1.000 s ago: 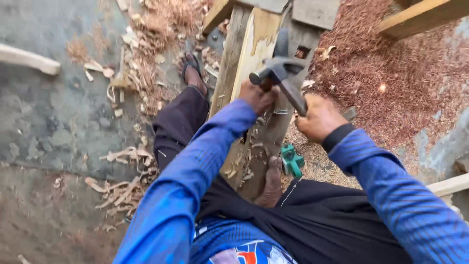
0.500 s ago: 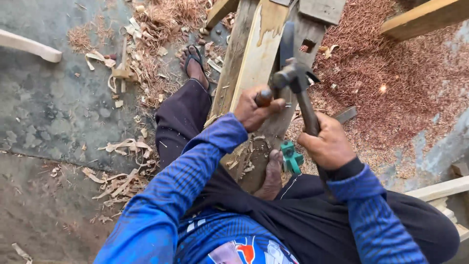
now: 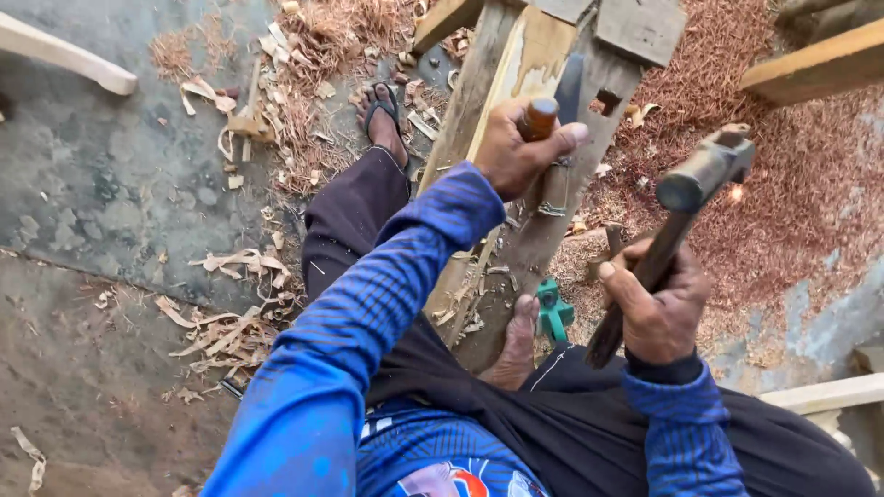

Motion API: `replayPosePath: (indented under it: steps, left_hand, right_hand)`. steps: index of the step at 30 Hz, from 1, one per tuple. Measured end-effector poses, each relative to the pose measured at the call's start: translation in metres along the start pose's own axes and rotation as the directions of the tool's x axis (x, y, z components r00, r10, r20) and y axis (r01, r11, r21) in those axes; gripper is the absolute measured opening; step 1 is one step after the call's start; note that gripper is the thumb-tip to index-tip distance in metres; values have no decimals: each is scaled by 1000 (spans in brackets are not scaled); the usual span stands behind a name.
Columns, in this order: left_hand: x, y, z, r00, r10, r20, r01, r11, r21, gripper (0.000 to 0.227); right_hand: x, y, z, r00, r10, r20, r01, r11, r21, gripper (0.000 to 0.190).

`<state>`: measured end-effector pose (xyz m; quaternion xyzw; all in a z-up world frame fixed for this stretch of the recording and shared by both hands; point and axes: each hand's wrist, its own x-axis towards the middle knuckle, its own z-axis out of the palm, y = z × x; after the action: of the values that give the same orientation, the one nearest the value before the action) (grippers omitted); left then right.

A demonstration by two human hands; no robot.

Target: Using a hammer and chisel to carve a rectangular slot into a wooden beam.

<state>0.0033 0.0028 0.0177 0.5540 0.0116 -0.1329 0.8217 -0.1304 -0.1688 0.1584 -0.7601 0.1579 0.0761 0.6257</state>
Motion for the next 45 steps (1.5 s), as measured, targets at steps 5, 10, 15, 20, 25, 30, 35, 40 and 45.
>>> replayPosePath:
  steps: [5,10,15,20,25,30,35,40,45]
  left_hand:
    - [-1,-29,-2,998,44,-34,-40,993,109,26]
    - [-7,-29,3,999,33,-32,-29,994,104,25]
    - [3,-37,10,997,-38,-64,46,991,127,27]
    - [6,-124,9,999,-40,-35,41,999,31,24]
    - [15,-97,4,1000,2,-1,-2,998,65,24]
    - [14,-60,7,987,-83,-138,96,991,97,30]
    - [16,-71,1,983,4,-182,51,954,296,33]
    - [5,-78,3,984,-91,-153,116,980,159,35]
    - [-5,-81,3,989,-82,-123,119,938,326,34]
  right_hand:
    - [1,-21,9,996,-79,30,78,996,49,47]
    - [17,-43,-1,979,-183,88,176,981,77,80]
    - [61,-88,-28,986,-152,74,169,895,-412,36]
    - [97,-38,-13,953,205,224,42,643,-765,21]
    - [152,-47,-10,737,-81,671,452,797,-401,63]
    - [189,18,-92,861,173,479,500,-109,-859,24]
    - [139,-62,14,847,233,477,143,765,-628,76]
    - [169,-50,-20,929,363,78,-67,372,-926,35]
    - [135,-47,12,783,68,618,463,600,-653,54]
